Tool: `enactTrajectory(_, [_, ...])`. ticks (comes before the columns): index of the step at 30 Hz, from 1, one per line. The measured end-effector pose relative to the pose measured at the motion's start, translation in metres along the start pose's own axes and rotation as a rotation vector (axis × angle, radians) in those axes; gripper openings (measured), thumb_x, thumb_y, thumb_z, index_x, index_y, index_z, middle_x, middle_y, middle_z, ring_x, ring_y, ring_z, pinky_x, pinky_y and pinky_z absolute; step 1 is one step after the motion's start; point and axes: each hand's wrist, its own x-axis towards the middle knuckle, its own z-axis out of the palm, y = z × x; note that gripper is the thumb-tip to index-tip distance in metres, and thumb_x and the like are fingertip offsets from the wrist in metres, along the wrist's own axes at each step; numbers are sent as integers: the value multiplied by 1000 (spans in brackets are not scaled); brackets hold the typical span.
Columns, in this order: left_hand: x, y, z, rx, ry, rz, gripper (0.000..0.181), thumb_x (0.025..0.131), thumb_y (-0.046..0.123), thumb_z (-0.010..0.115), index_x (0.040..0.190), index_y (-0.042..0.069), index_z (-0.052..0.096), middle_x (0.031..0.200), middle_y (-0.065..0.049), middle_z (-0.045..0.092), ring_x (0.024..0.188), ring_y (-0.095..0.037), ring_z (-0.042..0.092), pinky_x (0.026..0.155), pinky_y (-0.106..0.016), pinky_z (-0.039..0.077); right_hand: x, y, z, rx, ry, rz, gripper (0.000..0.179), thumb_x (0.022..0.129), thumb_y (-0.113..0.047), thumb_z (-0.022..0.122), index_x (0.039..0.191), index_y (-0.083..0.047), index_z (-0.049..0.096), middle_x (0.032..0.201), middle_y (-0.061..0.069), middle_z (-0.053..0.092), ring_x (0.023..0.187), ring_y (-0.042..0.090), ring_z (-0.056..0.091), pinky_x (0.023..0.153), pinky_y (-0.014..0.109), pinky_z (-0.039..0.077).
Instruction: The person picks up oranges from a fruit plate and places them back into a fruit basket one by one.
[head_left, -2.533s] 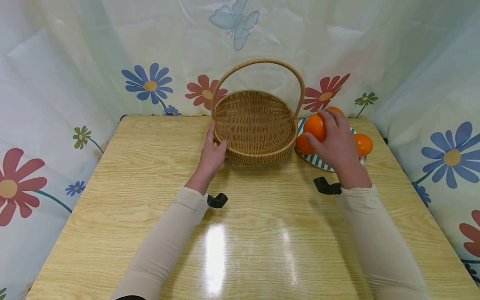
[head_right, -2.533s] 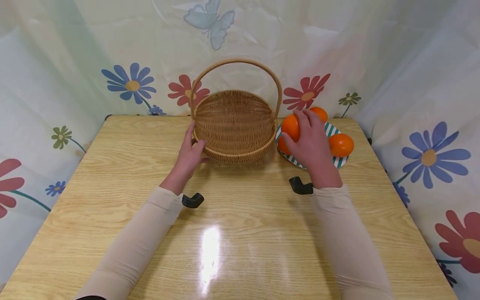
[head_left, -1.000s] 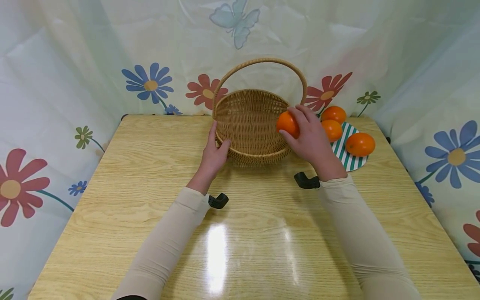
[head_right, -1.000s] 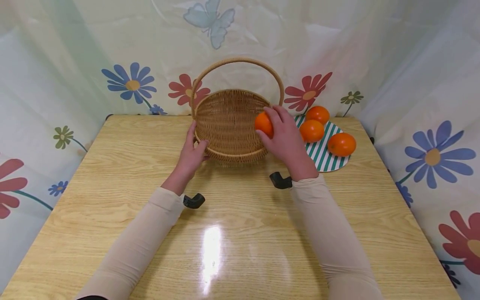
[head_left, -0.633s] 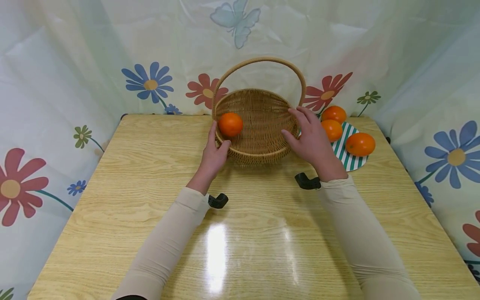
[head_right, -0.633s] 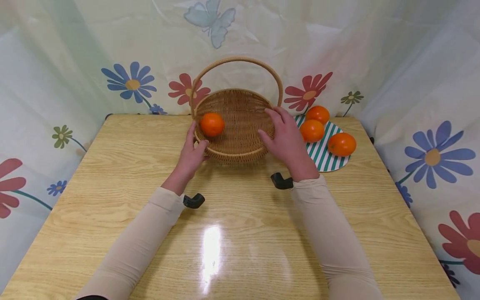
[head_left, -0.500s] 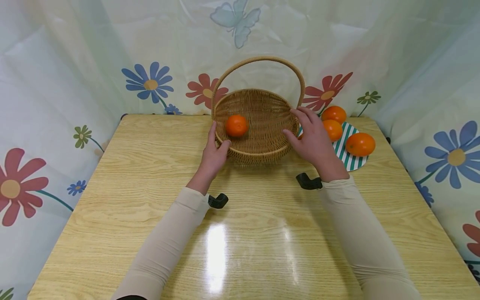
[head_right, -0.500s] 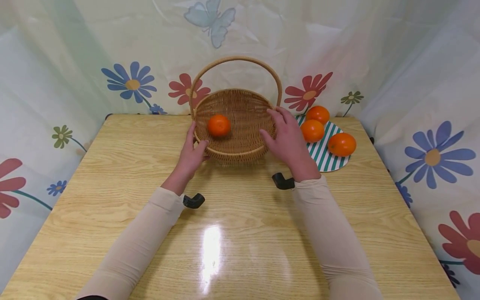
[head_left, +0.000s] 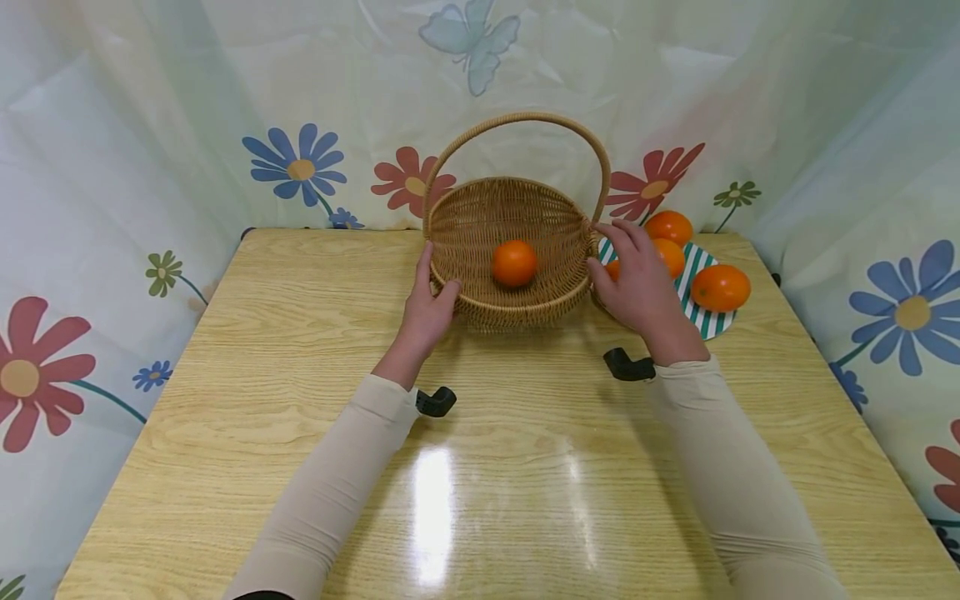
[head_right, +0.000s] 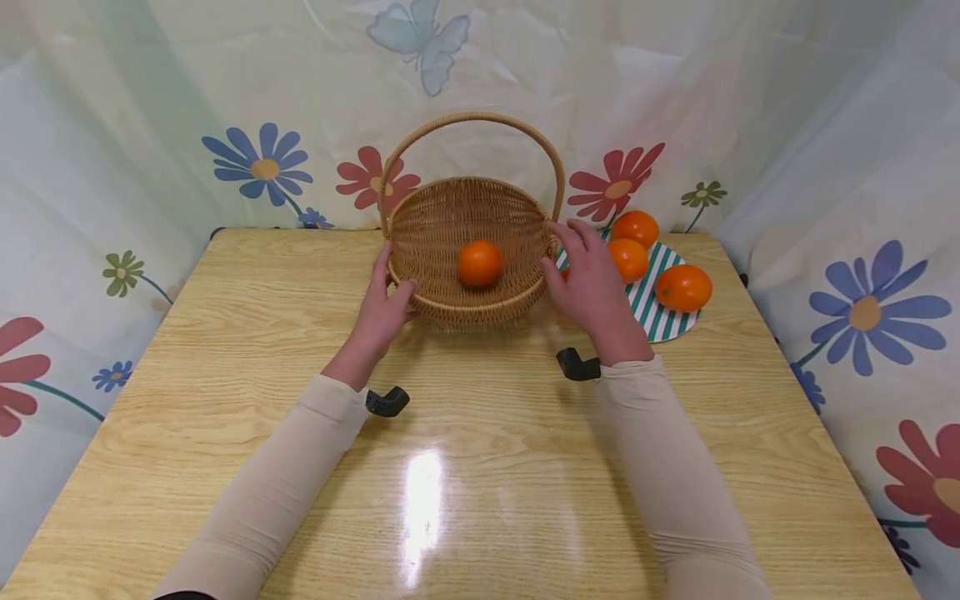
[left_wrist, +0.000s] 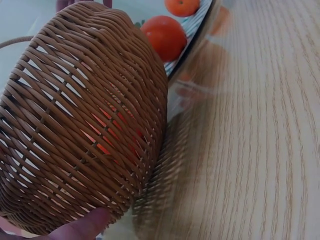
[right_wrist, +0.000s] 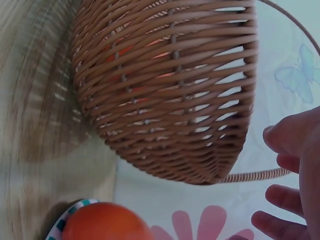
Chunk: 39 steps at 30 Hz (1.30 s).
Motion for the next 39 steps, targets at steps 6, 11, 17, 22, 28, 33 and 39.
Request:
enactTrajectory(6, [1, -1, 1, 37, 28, -5, 71, 98, 37, 48, 153, 47, 5, 163, -5, 17, 132, -29, 45, 89, -42, 42, -2, 10, 1, -18, -14, 25, 51, 98, -24, 55, 145, -8, 42, 149, 21, 36, 136, 41, 35, 109, 60, 33])
enactTrajectory(11, [1, -2, 1, 32, 24, -2, 71, 97, 39, 48, 153, 48, 4, 162, -7, 20, 131, -27, 46, 87, -40, 42, -3, 17, 3, -19, -20, 34, 50, 98, -23, 54, 145, -9, 43, 148, 21, 37, 135, 41, 35, 108, 60, 33])
enactTrajectory(17, [2, -3, 1, 26, 10, 3, 70, 97, 43, 47, 150, 53, 2, 159, -10, 27, 115, -28, 56, 76, -39, 43, -3, 23, 6, -24, -17, 48, 50, 96, -21, 55, 143, -7, 44, 147, 23, 38, 133, 42, 37, 108, 60, 34])
enactTrajectory(22, [1, -3, 0, 13, 8, 1, 71, 97, 42, 48, 152, 50, 2, 158, -10, 29, 122, -26, 54, 81, -39, 46, -3, 30, 10, -42, -44, 64, 51, 95, -20, 56, 141, -3, 45, 145, 27, 38, 133, 45, 36, 109, 61, 31])
enactTrajectory(28, [-1, -2, 0, 25, 17, 0, 72, 97, 42, 49, 152, 50, 4, 157, -12, 30, 96, -20, 58, 71, -34, 47, -4, 38, 15, -46, -75, 75, 52, 94, -19, 58, 141, -2, 44, 146, 28, 36, 134, 47, 33, 111, 61, 28])
enactTrajectory(33, [-3, -6, -1, 8, 20, -8, 72, 97, 37, 49, 152, 49, 5, 160, -10, 23, 129, -24, 49, 91, -39, 48, -8, 40, 18, -47, -141, 110, 56, 94, -22, 57, 144, -3, 41, 148, 28, 33, 136, 48, 30, 112, 62, 26])
enactTrajectory(39, [-2, -3, 1, 23, 10, -4, 72, 97, 39, 49, 153, 48, 4, 162, -9, 18, 122, -28, 52, 85, -40, 47, -8, 44, 17, -68, -158, 139, 57, 93, -23, 59, 144, -4, 41, 149, 27, 32, 136, 48, 29, 111, 63, 27])
